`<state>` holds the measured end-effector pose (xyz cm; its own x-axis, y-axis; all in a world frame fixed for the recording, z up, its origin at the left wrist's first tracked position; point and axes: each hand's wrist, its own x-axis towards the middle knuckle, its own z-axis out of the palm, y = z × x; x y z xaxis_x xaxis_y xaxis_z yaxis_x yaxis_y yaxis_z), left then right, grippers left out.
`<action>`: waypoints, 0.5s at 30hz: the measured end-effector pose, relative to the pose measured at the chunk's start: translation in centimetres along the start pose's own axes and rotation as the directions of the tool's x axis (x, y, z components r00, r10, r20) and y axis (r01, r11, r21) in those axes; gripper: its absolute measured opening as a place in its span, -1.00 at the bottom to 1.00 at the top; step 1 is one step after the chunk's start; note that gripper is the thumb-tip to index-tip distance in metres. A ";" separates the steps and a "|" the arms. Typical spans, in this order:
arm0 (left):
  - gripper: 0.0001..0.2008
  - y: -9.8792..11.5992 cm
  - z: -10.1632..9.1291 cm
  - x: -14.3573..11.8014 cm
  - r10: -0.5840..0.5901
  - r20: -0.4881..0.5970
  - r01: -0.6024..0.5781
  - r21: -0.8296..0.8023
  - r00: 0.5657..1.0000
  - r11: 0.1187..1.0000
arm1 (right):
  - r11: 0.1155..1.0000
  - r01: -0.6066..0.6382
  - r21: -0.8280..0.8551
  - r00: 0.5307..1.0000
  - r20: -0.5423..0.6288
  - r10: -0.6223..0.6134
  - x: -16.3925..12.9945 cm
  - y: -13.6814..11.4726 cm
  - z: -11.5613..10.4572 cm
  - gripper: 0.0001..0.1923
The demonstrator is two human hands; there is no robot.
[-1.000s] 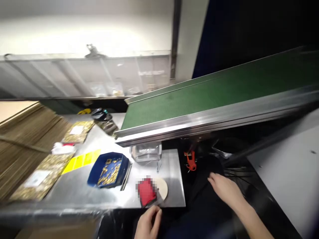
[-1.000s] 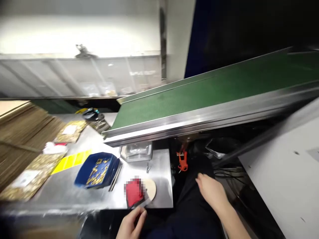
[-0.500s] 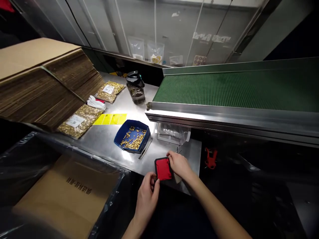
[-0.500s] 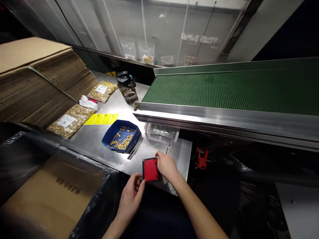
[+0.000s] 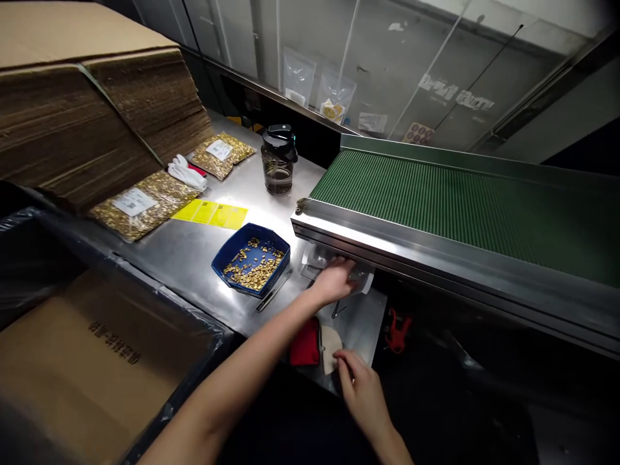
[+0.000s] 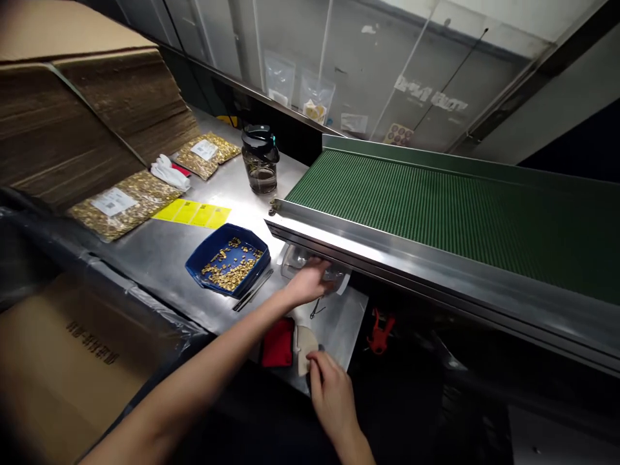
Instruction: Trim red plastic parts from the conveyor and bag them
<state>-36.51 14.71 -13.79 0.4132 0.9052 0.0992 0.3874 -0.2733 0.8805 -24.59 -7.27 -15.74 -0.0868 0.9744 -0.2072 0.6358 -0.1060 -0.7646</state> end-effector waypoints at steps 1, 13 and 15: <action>-0.78 -0.1 0.4 0.8 0.027 0.034 -0.026 -0.017 0.999 1.000 | 1.000 0.002 0.004 1.000 0.016 -0.002 -0.8 0.2 0.0 -0.71; -0.87 4.2 -0.4 -9.3 -0.078 -0.115 0.039 -0.311 0.990 0.950 | 0.955 -0.128 0.266 0.923 -0.320 0.213 0.2 -2.7 -3.9 -0.51; -0.88 4.9 0.1 -10.6 -0.073 -0.083 0.036 -0.375 0.994 0.926 | 0.938 -0.093 0.333 0.965 -0.204 0.167 2.0 -3.6 -4.8 -0.35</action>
<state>-38.92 3.79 -10.54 0.3137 0.9467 0.0731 0.0653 -0.0983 0.9930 -23.37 -4.02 -10.53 0.1792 0.9626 -0.2035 0.3493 -0.2556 -0.9015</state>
